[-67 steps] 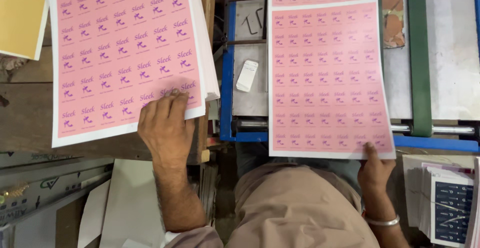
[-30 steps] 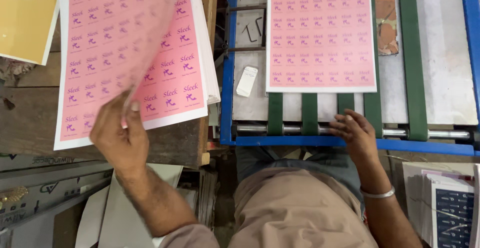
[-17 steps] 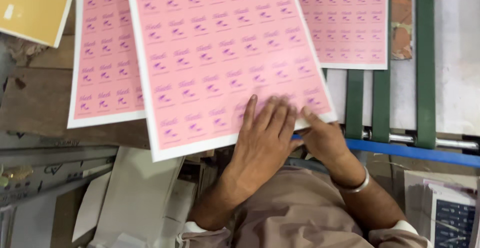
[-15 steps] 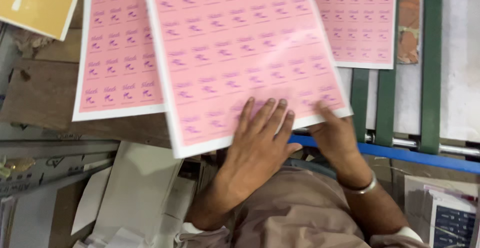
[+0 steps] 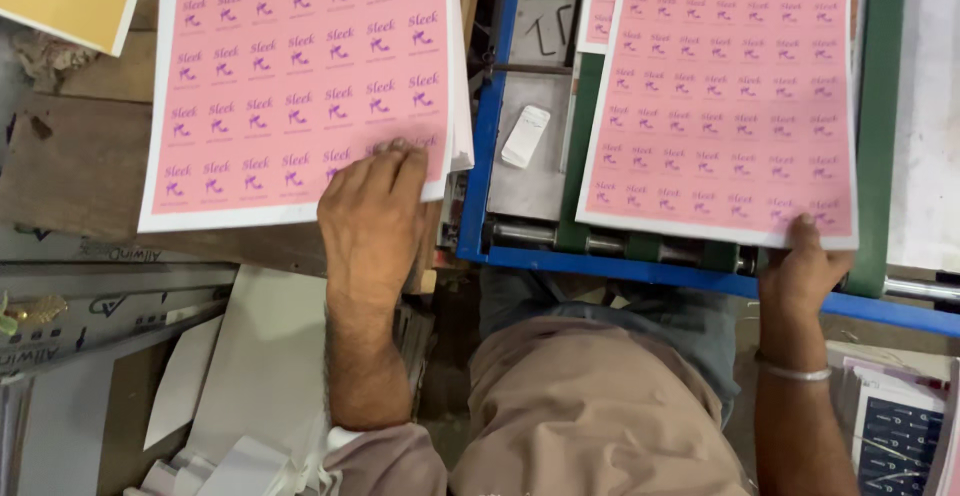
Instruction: The person repeatedly picks up a sheet of pink paper with purple text from a stack on the left and places it onto a blue machine with rollers on the right. The person continues this repetitive action throughout the video.
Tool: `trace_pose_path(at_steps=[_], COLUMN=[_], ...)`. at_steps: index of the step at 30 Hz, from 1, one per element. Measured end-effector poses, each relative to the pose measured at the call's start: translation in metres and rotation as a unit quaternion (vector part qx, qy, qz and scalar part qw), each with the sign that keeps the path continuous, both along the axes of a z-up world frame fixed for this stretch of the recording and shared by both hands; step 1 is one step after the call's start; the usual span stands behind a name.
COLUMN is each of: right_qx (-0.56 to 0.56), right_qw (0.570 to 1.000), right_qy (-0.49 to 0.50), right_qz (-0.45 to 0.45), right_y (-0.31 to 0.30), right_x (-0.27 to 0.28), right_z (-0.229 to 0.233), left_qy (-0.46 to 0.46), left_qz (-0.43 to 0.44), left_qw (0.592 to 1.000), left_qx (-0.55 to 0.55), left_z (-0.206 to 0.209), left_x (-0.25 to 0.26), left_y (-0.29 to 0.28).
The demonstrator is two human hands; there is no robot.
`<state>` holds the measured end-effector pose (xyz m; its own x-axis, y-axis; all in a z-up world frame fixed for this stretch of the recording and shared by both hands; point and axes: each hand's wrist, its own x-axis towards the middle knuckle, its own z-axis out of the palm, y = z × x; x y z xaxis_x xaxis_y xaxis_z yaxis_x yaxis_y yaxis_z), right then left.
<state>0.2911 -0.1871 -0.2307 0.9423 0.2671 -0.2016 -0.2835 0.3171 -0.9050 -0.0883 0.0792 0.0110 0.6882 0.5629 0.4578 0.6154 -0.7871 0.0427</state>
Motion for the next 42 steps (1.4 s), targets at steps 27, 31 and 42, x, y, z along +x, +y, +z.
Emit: trace_pose_path(at_steps=[27,31,42], right_qx=[-0.048,-0.054,-0.084], right_qw=[0.996,0.996,0.974], right_qy=[-0.077,0.029,0.088], right_qz=[0.025,0.070,0.191], right_y=[0.000,0.007,-0.018], right_x=[-0.037,-0.021,-0.020], right_z=[-0.044,-0.045,-0.036], left_qy=[-0.029,-0.034,0.015], left_qz=[0.026,0.048,-0.008], left_qw=[0.999,0.993,0.995], left_qx=[0.025,0.099,-0.093], left_z=[-0.011,-0.018,0.008], left_x=[-0.016,-0.012,-0.042], left_y=[-0.007,-0.006,0.013])
